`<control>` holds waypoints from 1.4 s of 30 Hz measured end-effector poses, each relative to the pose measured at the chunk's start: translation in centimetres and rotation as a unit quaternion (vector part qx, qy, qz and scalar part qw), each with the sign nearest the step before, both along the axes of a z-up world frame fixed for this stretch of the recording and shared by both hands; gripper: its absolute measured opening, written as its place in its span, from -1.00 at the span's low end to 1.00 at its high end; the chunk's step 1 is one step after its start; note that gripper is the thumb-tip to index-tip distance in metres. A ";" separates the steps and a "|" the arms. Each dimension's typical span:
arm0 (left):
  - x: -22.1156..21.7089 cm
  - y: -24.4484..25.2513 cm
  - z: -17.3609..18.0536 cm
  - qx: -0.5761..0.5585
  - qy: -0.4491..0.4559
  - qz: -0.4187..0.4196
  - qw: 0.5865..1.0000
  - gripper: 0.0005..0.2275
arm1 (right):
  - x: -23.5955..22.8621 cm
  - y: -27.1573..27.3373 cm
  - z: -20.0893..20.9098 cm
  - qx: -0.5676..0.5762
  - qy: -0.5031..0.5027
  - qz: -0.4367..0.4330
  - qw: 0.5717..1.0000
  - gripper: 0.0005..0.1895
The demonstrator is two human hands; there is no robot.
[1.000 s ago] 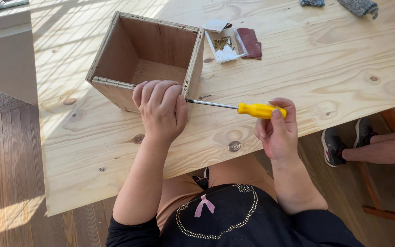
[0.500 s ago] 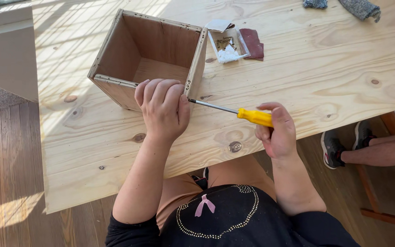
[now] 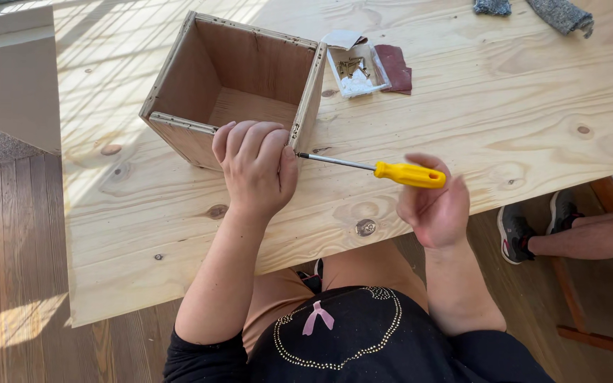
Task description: The person uses a yellow-handled screwdriver to unscrew and disassemble a small wooden box on a workbench. They remove screws from the corners, separate the side panels, and lay the pieces flat on the table.
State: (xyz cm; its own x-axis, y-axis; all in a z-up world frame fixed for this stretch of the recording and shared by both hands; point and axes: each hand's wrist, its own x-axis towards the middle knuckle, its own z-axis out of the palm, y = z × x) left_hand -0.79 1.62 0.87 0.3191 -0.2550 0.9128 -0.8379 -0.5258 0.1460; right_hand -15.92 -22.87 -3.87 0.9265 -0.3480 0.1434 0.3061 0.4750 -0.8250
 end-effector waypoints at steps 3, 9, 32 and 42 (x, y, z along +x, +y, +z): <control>0.1 0.0 0.1 0.000 -0.004 0.001 1.000 -0.82 | 0.0 -1.2 -1.8 -0.019 0.023 -0.003 1.000 -0.43; 0.1 0.0 0.0 -0.002 -0.005 0.003 1.000 -0.83 | -0.2 -0.2 -0.5 -0.028 -0.032 0.017 0.999 -0.49; -0.6 1.0 1.9 0.057 0.036 -0.037 0.997 -0.69 | 1.5 -2.1 -2.3 -0.010 0.000 -0.048 0.999 -0.75; 2.8 -1.5 -0.4 0.096 0.012 0.057 0.994 -0.64 | 10.9 -6.4 2.5 -0.102 -0.034 -0.020 0.994 -0.76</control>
